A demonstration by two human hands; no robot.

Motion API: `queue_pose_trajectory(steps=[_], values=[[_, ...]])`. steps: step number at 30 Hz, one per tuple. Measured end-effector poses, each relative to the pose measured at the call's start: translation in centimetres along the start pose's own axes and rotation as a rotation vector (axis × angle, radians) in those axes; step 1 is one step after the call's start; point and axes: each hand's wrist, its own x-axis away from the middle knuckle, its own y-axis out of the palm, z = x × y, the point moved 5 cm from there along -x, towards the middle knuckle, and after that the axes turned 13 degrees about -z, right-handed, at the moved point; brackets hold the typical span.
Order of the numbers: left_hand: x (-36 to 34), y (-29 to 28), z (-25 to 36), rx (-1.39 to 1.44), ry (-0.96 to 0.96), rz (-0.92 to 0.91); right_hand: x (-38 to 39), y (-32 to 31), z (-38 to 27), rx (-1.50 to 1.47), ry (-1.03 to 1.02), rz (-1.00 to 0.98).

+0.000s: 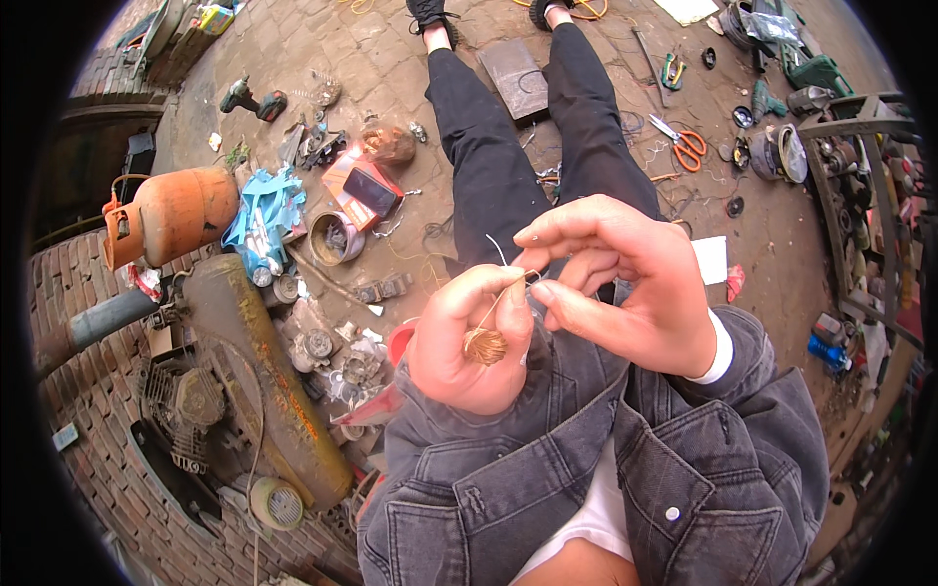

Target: The person sits on the ground and winds a thin copper wire around a small cylindrical object held in the left hand. The right hand rotates the wire to form tight coils. The person continues winding until the object is fully covered with wire.

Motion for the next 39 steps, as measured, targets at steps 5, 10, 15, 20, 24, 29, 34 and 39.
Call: queue_pose_trajectory(steps=[5, 10, 15, 20, 24, 29, 34, 39], values=[[-0.2, -0.1, -0.1, -0.006, 0.03, -0.071, 0.0, -0.8, -0.7, 0.254, -0.143, 0.089], [-0.5, -0.4, -0.4, -0.16, -0.065, -0.237, 0.0, -1.1, -1.1, 0.536, -0.224, 0.122], [-0.9, -0.3, -0.4, -0.097, -0.088, -0.294, -0.4, -0.9, -1.1, 0.547, -0.276, 0.119], [-0.7, 0.2, -0.3, -0.022, -0.084, -0.264, 0.1, -1.0, -1.2, 0.508, -0.14, 0.206], [-0.7, -0.2, -0.4, 0.014, -0.129, -0.253, 0.3, -0.8, -1.5, 0.596, -0.183, 0.181], [-0.8, -0.3, -0.2, -0.054, -0.137, -0.293, 0.1, -0.4, -1.5, 0.634, -0.277, 0.205], [-1.0, 0.1, -0.2, -0.113, -0.132, -0.288, 0.3, -0.4, -1.8, 0.701, -0.254, 0.121], [-1.3, 0.3, -0.2, -0.224, -0.121, -0.313, 0.4, -0.9, -1.7, 0.769, -0.15, 0.039]])
